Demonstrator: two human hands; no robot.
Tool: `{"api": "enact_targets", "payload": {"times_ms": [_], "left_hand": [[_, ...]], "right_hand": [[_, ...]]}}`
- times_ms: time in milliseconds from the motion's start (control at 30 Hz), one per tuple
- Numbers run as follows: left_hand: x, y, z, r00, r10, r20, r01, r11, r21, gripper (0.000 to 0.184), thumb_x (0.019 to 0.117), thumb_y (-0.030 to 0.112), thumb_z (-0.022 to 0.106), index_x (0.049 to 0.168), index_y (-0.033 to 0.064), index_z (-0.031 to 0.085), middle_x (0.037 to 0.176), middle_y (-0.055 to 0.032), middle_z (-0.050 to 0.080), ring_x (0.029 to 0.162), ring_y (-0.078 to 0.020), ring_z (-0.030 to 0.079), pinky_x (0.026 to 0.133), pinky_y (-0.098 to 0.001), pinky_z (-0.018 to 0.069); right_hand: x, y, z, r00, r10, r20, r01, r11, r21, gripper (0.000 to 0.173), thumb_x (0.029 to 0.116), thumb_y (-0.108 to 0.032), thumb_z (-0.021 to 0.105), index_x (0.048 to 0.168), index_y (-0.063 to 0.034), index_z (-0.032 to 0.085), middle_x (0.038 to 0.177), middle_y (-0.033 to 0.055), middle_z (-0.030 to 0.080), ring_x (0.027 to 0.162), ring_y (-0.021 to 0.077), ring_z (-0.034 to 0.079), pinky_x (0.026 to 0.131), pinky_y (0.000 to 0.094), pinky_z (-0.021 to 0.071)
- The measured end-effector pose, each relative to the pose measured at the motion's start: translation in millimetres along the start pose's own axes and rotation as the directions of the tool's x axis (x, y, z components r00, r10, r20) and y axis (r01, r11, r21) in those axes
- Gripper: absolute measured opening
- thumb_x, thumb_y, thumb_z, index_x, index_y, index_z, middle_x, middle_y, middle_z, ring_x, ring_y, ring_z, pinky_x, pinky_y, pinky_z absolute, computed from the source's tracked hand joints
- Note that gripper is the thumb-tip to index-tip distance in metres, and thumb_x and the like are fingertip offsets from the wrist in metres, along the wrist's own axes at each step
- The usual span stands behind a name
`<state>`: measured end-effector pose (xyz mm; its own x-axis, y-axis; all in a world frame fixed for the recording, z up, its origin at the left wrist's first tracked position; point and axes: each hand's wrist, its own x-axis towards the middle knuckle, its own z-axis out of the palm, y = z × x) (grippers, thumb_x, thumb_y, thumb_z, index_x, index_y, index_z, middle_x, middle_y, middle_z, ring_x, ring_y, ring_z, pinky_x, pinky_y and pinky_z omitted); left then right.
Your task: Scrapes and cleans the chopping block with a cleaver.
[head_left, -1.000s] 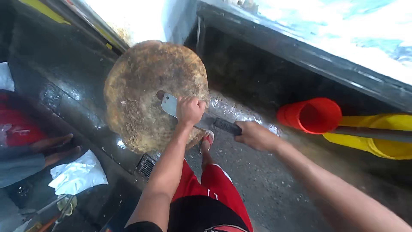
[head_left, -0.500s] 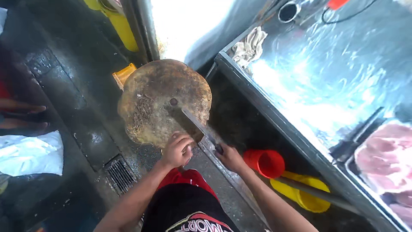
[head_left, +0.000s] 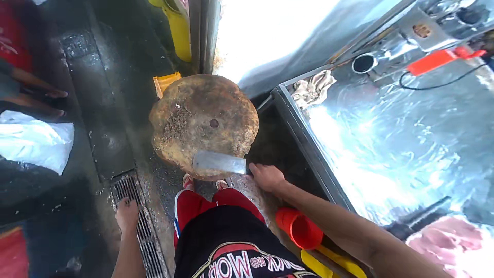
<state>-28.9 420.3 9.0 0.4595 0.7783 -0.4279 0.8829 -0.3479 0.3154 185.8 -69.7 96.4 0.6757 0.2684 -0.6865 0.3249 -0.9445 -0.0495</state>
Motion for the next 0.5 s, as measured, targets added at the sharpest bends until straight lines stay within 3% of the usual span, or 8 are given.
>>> {"api": "enact_targets", "payload": {"times_ms": [133,300,433,500], "left_hand": [[-105,-64,54,0.961,-0.234,0.148,0.226,0.972,0.068,0.043,0.1036,0.027,0.059,0.138,0.002,0.06,0.126,-0.0307,0.066,0.118,-0.0492,0.064,0.098,-0.0688,0.0493],[-224,-82,153,0.866,-0.319,0.385,0.305,0.947,0.099,0.051,0.1006,0.029,0.065,0.142,0.0021,0.056,0.126,-0.0281,0.067,0.117,-0.044,0.066,0.099,-0.0622,0.0528],[-249,-63,189,0.865,-0.239,0.442,0.286,0.957,-0.042,0.058,0.0991,0.026,0.068,0.15,0.0061,0.048,0.121,-0.0274,0.068,0.107,-0.042,0.07,0.093,-0.0604,0.0562],[-238,-57,186,0.878,-0.203,0.433,0.246,0.968,-0.047,0.058,0.1003,0.025,0.064,0.153,0.0081,0.045,0.115,-0.0267,0.07,0.1,-0.0401,0.071,0.088,-0.0588,0.0578]], "right_hand": [[18,11,-35,0.998,0.055,0.03,-0.057,0.996,0.063,0.073,0.1045,-0.068,0.031,0.136,-0.0062,0.054,0.12,0.0242,0.068,0.115,0.0448,0.067,0.09,0.0643,0.0542],[8,28,-24,0.985,-0.17,0.003,0.17,0.982,-0.085,0.074,0.1042,-0.069,0.03,0.13,-0.0051,0.057,0.115,0.024,0.069,0.109,0.0458,0.069,0.086,0.0645,0.0549],[22,50,-43,1.0,-0.014,-0.017,0.015,0.998,0.06,0.073,0.104,-0.068,0.033,0.131,-0.005,0.057,0.121,0.0258,0.067,0.114,0.0462,0.067,0.09,0.0655,0.054],[18,43,-41,0.999,-0.042,0.016,0.041,0.997,0.073,0.075,0.1037,-0.069,0.032,0.134,-0.0051,0.056,0.123,0.0258,0.066,0.117,0.0462,0.066,0.091,0.0657,0.0536]]}}
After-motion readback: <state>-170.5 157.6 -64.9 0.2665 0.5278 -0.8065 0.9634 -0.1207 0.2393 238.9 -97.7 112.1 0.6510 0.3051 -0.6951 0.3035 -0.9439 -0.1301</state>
